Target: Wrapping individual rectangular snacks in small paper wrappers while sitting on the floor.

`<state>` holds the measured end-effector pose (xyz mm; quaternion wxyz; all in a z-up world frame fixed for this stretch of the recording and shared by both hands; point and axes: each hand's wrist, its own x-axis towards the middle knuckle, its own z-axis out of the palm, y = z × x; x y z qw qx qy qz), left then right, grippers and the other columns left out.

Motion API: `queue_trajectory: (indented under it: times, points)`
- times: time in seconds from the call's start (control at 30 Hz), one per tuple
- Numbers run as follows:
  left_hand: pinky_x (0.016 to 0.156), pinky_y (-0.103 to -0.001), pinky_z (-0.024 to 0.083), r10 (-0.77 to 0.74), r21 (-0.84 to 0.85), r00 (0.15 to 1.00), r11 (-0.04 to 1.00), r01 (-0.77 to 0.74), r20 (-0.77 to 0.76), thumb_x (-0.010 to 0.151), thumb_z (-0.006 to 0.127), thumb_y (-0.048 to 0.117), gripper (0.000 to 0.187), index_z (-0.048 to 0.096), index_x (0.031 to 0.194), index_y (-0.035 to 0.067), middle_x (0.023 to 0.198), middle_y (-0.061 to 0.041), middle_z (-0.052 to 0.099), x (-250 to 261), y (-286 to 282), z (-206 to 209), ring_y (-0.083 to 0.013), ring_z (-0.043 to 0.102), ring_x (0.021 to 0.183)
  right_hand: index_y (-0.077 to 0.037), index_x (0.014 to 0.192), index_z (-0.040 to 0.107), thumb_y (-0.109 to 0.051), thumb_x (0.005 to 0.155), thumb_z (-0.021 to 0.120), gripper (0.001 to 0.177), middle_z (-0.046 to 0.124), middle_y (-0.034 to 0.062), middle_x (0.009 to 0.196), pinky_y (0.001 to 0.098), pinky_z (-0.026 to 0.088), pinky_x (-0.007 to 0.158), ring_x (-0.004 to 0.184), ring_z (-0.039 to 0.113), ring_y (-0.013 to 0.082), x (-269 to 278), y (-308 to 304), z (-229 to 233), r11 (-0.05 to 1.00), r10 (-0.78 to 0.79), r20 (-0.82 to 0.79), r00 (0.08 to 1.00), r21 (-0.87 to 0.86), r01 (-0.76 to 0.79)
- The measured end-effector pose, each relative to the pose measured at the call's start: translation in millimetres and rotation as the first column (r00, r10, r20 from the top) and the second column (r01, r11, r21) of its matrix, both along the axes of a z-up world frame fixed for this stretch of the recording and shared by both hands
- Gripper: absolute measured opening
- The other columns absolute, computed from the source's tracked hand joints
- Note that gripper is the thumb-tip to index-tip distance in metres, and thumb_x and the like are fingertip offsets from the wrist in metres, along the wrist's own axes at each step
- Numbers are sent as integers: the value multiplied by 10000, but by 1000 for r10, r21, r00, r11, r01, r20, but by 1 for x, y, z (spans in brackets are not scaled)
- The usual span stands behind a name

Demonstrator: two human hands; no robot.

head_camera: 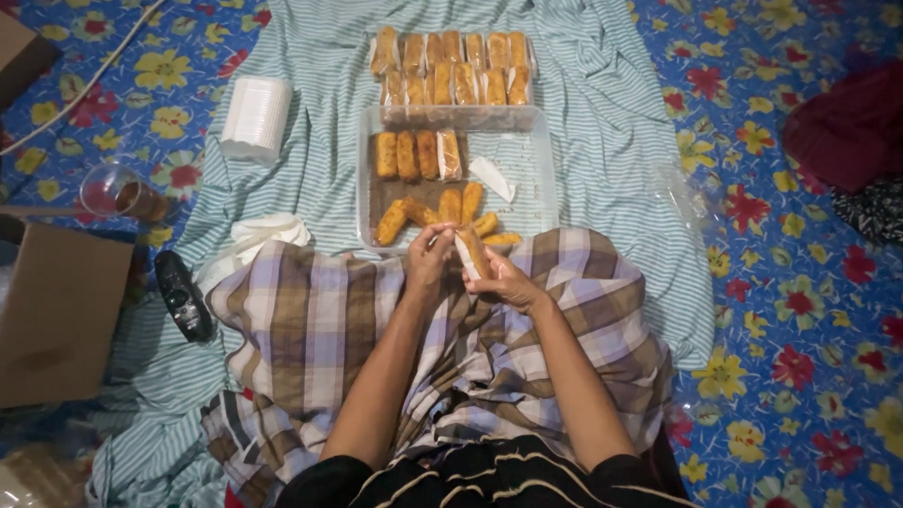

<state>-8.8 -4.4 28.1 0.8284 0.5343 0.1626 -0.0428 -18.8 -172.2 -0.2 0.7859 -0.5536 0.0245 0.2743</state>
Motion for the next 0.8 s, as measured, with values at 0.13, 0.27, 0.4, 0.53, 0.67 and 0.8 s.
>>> queue_trajectory:
  times: [0.13, 0.27, 0.4, 0.53, 0.67, 0.8]
  points:
    - [743, -232, 544, -2, 11, 1000, 1000, 2, -10, 918, 745, 207, 196, 750, 1082, 99, 991, -18, 660, 3, -1, -3, -95, 623, 863, -137, 1380, 578, 88, 688, 840, 774, 716, 76, 1031, 313, 596, 801, 891, 710, 166, 1, 0, 1, 1000, 5, 1, 1000, 0, -5]
    - [699, -182, 518, 25, 3, 1000, 1000, -25, -6, 924, 735, 192, 169, 738, 1074, 116, 941, 10, 648, 11, -3, -14, -63, 611, 787, -135, 1400, 573, 101, 681, 849, 805, 711, 72, 1085, 326, 583, 833, 919, 702, 171, 0, 0, -3, 1000, 4, 12, 1000, 3, -4]
    - [609, -175, 505, 41, -49, 998, 998, -43, -40, 940, 715, 186, 172, 709, 1101, 125, 844, -6, 646, 14, 0, -13, -55, 600, 663, -138, 1404, 560, 85, 688, 842, 801, 713, 63, 1020, 297, 590, 817, 901, 712, 156, 3, 0, 2, 1000, 24, 12, 1000, -7, -24]
    - [599, -194, 502, 34, -73, 998, 997, -37, -46, 943, 705, 219, 185, 711, 1102, 125, 838, -11, 656, 12, -1, -13, -59, 611, 653, -143, 1398, 561, 82, 692, 844, 793, 711, 65, 1028, 296, 586, 825, 905, 711, 155, 4, -1, 2, 1000, 23, 7, 1000, -11, -23]
    - [629, -188, 493, -4, 10, 1000, 1000, 4, -3, 927, 717, 190, 189, 741, 1095, 106, 893, -28, 681, 15, -2, -43, -50, 588, 684, -138, 1393, 559, 75, 699, 848, 782, 701, 61, 1077, 305, 581, 844, 925, 706, 164, 3, 1, 3, 1000, 12, 2, 1000, -5, -12]
    - [607, -182, 489, 5, 14, 1000, 1000, -6, 14, 918, 731, 180, 194, 737, 1096, 100, 870, -16, 675, 17, -1, -45, -45, 573, 662, -138, 1402, 557, 77, 698, 848, 791, 700, 61, 1083, 306, 582, 842, 928, 709, 168, 3, 1, 4, 1000, 19, 4, 1000, -2, -19]
